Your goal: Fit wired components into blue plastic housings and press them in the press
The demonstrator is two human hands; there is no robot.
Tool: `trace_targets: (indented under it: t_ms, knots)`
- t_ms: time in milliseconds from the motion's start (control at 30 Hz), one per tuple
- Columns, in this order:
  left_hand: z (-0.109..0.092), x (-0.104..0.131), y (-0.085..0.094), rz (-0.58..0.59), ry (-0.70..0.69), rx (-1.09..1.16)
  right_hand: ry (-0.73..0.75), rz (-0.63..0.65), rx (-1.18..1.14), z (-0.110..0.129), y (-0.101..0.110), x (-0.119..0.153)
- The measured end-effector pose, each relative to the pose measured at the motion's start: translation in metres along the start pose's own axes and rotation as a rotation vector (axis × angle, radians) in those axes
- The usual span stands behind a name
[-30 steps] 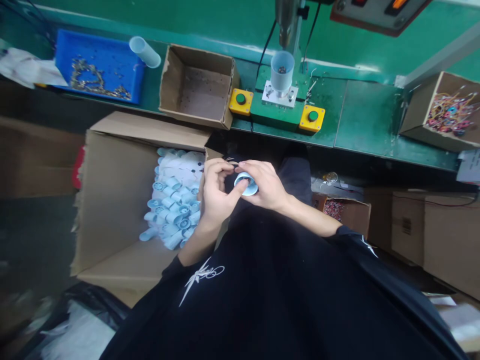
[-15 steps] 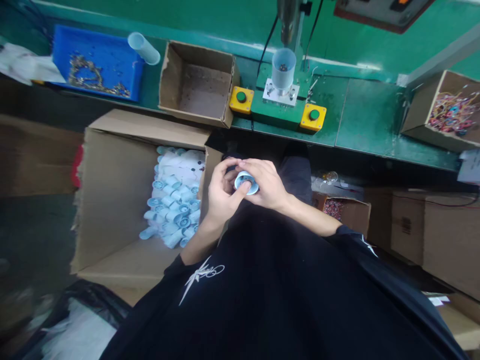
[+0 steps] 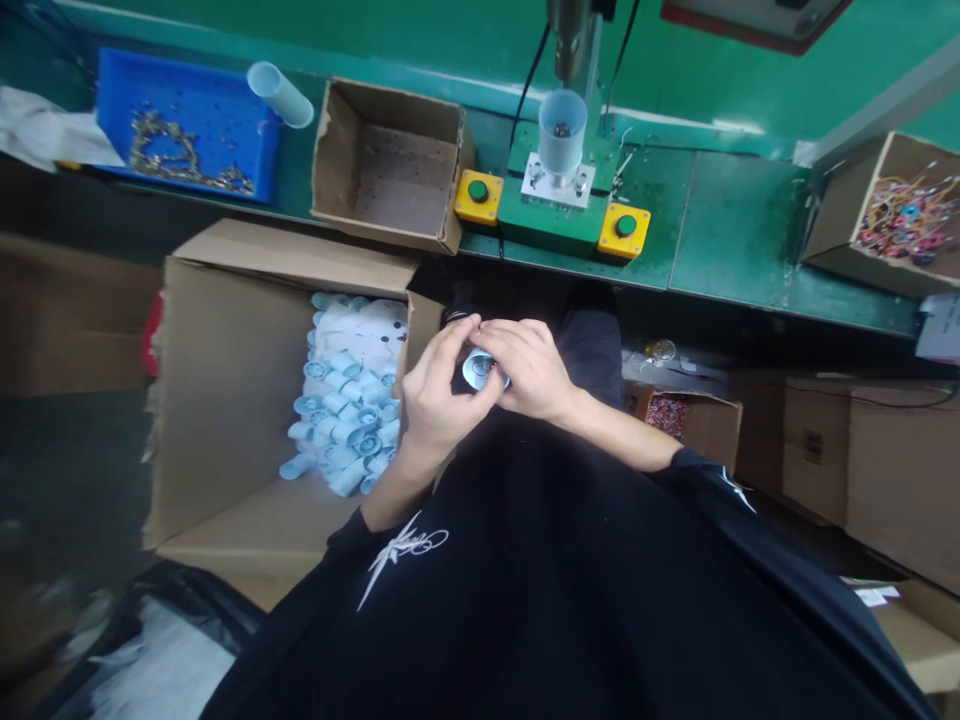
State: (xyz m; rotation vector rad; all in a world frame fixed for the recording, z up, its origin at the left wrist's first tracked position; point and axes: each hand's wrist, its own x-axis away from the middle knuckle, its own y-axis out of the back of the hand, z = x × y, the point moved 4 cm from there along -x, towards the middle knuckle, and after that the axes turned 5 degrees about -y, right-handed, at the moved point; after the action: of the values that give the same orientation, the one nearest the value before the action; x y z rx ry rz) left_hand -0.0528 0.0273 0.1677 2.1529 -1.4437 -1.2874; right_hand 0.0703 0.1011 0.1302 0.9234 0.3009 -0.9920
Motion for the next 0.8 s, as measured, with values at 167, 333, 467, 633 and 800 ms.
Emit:
trace_targets:
  t_ms: [167, 333, 467, 633, 800]
  knots:
    - [0.001, 0.001, 0.004, -0.007, 0.013, 0.070, -0.003, -0.045, -0.027, 0.000, 0.004, 0.000]
    - [0.003, -0.005, 0.003, 0.056, 0.070, 0.189, 0.004, -0.044, -0.025, 0.001, 0.005, -0.001]
    - [0.011, -0.006, -0.004, 0.141, 0.171, 0.290, 0.065, -0.043, -0.001, 0.004, 0.005, 0.000]
    - [0.027, 0.004, -0.018, 0.206, 0.247, 0.614, 0.088, 0.064, 0.065, -0.002, 0.002, 0.005]
    - [0.031, 0.013, -0.033, 0.163, 0.277, 0.808, 0.082, 0.187, 0.013, -0.013, 0.004, 0.006]
